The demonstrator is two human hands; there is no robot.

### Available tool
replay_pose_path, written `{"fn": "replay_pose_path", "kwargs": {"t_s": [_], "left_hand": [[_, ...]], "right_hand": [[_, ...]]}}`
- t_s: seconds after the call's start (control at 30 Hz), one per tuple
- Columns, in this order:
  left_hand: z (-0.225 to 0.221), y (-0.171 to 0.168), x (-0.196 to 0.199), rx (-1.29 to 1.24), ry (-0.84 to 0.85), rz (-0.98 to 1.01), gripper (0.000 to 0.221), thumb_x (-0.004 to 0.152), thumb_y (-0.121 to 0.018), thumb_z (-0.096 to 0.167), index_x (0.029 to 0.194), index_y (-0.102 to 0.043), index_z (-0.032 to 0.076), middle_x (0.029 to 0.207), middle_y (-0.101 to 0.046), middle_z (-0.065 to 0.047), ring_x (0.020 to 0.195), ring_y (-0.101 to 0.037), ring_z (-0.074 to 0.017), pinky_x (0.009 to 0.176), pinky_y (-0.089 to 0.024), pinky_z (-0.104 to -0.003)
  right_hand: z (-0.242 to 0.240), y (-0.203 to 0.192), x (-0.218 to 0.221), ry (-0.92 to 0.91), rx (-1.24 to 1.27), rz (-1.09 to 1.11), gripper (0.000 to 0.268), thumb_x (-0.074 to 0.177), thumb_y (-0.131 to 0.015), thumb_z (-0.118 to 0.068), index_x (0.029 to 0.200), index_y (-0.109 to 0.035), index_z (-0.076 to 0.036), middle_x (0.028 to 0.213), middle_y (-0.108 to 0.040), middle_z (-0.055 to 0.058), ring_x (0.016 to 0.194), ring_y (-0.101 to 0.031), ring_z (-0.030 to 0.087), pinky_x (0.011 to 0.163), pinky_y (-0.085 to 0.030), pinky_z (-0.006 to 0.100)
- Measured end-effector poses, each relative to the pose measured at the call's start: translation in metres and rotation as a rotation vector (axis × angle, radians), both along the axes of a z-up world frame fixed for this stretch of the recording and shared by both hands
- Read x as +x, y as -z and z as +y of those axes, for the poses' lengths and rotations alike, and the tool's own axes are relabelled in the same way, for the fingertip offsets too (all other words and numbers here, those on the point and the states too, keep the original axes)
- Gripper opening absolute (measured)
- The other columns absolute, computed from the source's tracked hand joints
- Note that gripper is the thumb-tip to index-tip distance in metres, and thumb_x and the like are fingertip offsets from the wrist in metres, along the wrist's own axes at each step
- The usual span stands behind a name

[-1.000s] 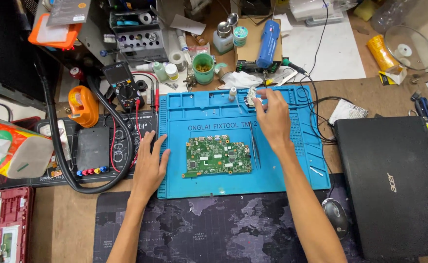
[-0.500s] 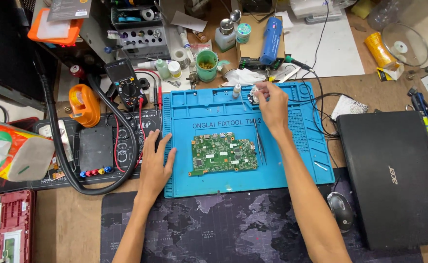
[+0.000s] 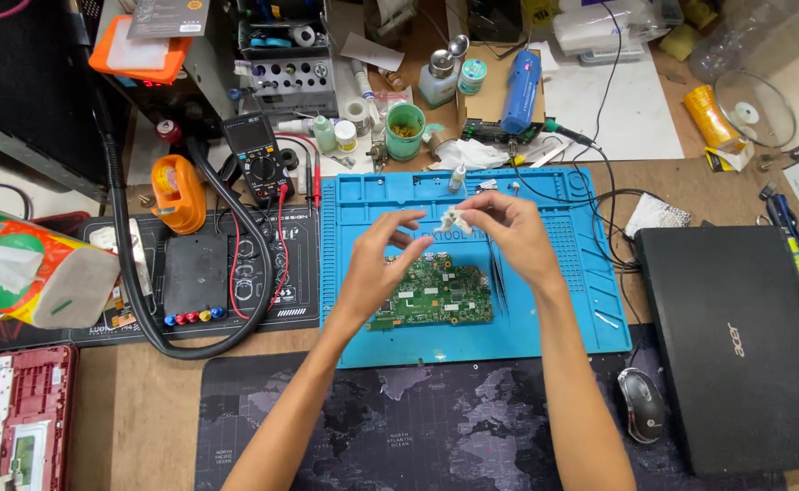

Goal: Diagnosing and repairing a laptop motherboard using a heat gun, cotton swab, and multimeter

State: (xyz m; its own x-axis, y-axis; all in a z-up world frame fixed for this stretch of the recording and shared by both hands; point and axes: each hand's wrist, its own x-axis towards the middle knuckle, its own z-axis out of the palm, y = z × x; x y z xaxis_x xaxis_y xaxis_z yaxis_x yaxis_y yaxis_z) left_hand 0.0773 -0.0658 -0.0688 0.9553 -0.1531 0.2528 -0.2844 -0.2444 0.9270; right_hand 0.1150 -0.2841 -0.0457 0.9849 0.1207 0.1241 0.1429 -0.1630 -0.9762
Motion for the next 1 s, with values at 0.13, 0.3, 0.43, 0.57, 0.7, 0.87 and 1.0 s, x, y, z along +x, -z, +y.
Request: {"fn": "replay_pose_path", "kwargs": {"t_s": [0.13,0.3,0.43,0.57,0.7,0.87,1.0], "left_hand": [[-0.017,-0.001,0.011,-0.16,0.007,0.02,0.037,0.092,-0.082,0.019,0.126,-0.07,0.012,0.097,-0.073,-0.012,0.079,-0.078,-0.0207,0.079,-0.062,-0.035],[-0.018,0.01,0.011,-0.323,-0.001,0.163,0.033,0.096,-0.078,0.022,0.127,-0.07,0.012,0.101,-0.074,-0.014,0.083,-0.075,-0.0183,0.083,-0.062,-0.037],[-0.019,0.007,0.01,-0.664,0.037,0.412,0.03,0.1,-0.071,0.02,0.124,-0.07,0.002,0.1,-0.074,-0.016,0.087,-0.077,-0.0259,0.084,-0.066,-0.04],[-0.018,0.017,0.015,-0.673,-0.002,0.405,0.031,0.094,-0.078,0.015,0.121,-0.073,0.001,0.1,-0.076,-0.015,0.089,-0.078,-0.0244,0.086,-0.065,-0.041],[-0.011,0.023,0.019,-0.647,-0.074,0.388,0.029,0.091,-0.077,0.006,0.119,-0.074,-0.001,0.1,-0.077,-0.015,0.087,-0.076,-0.0199,0.084,-0.065,-0.038],[0.001,0.041,0.021,-0.696,-0.094,0.396,0.037,0.087,-0.08,0.004,0.121,-0.069,-0.004,0.097,-0.076,-0.018,0.083,-0.075,-0.0195,0.083,-0.064,-0.036],[0.006,0.032,0.016,-0.71,-0.085,0.444,0.029,0.086,-0.082,0.004,0.113,-0.071,-0.003,0.096,-0.078,-0.017,0.08,-0.075,-0.018,0.08,-0.065,-0.035]], "right_hand": [[0.023,-0.005,-0.013,-0.004,0.167,0.067,0.014,0.093,-0.076,-0.008,0.105,-0.077,0.0,0.09,-0.071,0.005,0.085,-0.067,0.008,0.078,-0.064,0.03],[0.036,0.004,-0.016,0.03,0.295,0.126,0.016,0.093,-0.075,-0.005,0.107,-0.076,0.002,0.092,-0.069,0.007,0.085,-0.069,0.01,0.079,-0.065,0.032],[0.037,0.013,-0.016,0.047,0.289,0.133,0.017,0.092,-0.077,-0.005,0.107,-0.076,0.002,0.092,-0.068,0.007,0.084,-0.068,0.011,0.08,-0.064,0.033],[0.046,0.003,-0.026,0.057,0.135,0.034,0.016,0.092,-0.076,-0.003,0.107,-0.078,0.0,0.091,-0.071,0.009,0.085,-0.068,0.012,0.079,-0.063,0.031],[0.053,-0.002,-0.03,0.054,-0.157,-0.117,0.016,0.094,-0.076,-0.01,0.109,-0.079,-0.006,0.101,-0.072,0.011,0.096,-0.073,0.022,0.085,-0.061,0.035],[0.056,-0.006,-0.033,-0.114,-0.215,-0.147,0.036,0.091,-0.077,-0.011,0.127,-0.071,-0.007,0.128,-0.064,0.019,0.119,-0.066,0.036,0.101,-0.055,0.049],[0.059,0.002,-0.034,-0.115,-0.061,-0.043,0.034,0.092,-0.073,-0.004,0.126,-0.072,-0.011,0.117,-0.075,0.012,0.105,-0.074,0.024,0.091,-0.061,0.039]]}}
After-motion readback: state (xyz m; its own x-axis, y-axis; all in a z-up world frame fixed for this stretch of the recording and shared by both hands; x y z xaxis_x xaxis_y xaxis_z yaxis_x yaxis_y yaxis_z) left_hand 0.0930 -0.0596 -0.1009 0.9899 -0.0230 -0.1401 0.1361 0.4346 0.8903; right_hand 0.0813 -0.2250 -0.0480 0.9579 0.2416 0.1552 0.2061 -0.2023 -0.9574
